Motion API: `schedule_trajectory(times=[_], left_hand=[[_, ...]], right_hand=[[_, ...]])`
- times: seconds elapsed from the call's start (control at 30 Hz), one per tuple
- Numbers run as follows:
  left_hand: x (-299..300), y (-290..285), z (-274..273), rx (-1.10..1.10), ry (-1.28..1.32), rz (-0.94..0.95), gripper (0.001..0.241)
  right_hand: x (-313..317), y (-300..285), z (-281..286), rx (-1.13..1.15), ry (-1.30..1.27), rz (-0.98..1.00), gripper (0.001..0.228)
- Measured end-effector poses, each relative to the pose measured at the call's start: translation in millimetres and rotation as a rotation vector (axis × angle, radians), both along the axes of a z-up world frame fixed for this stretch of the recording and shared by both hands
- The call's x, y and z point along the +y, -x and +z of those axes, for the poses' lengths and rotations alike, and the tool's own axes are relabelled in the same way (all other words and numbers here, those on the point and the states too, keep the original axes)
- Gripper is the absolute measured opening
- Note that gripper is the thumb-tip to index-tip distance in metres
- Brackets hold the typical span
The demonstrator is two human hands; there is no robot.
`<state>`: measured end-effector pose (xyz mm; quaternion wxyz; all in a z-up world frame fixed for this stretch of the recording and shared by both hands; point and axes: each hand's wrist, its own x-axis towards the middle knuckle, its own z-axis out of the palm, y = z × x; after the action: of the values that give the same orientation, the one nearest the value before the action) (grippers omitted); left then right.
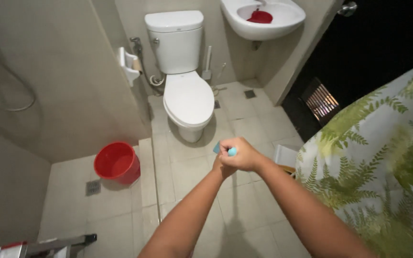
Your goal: The person mops the tiled bathroom floor using a blue flat mop. They move the mop back and forth across the floor, cleaning around a red bucket, a small step stool, a toilet, and a sink. The person also rinses the mop head under the shower faucet before continuing to mop.
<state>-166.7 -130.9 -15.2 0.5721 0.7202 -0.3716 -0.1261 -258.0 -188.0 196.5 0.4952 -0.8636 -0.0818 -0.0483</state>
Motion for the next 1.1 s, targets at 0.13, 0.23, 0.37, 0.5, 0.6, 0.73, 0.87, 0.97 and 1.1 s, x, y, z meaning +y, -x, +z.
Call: schedule_trajectory(times=[0.13,0.23,0.37,0.5,0.6,0.73,0.87,0.97,1.1], left_hand=[[-12.5,-0.6,-0.2,-0.182,0.035,-0.088,0.031],[-21.3,21.8,40.8,0.041,-0.142,-0.002,0.029],[-35.4,41.0,65.7,-0.261,-0.142,-0.035,0.033],[-16.9,58.7,140.3,-0.052,0.158,-0.19,0.036],[-38.6,61.9,126.9,0.055,-0.064,-0.095,0.027],[-41.7,45.0,119.4,-0.136,-0.074,-0.124,0.021],[-35.9,12.0,81.7,-0.142,0.192,-0.284,0.021],[-45.8,-22.5,17.0,-0.29,0.027,-0.304,0.018],[-39.9,-58.4,-12.8,-0.352,-0.299,-0.309,0.022]], right_hand=[[19.4,7.3,-24.7,-0.273,0.008,-0.393,0.022],[10.0,14.9,-46.9,-0.461,-0.157,-0.652,0.018],[-27.4,35.4,-44.9,-0.477,-0.165,-0.562,0.025],[-28.5,60.2,19.0,-0.335,-0.368,-0.403,0.027],[-29.6,56.1,21.6,-0.36,-0.541,-0.434,0.028],[-25.6,42.7,12.0,-0.449,-0.504,-0.501,0.023],[-33.7,22.3,-59.2,-0.472,-0.206,-0.568,0.02],[-33.8,0.8,-94.4,-0.463,-0.074,-0.531,0.019],[-23.5,-17.6,-112.3,-0.288,0.011,-0.398,0.017]])
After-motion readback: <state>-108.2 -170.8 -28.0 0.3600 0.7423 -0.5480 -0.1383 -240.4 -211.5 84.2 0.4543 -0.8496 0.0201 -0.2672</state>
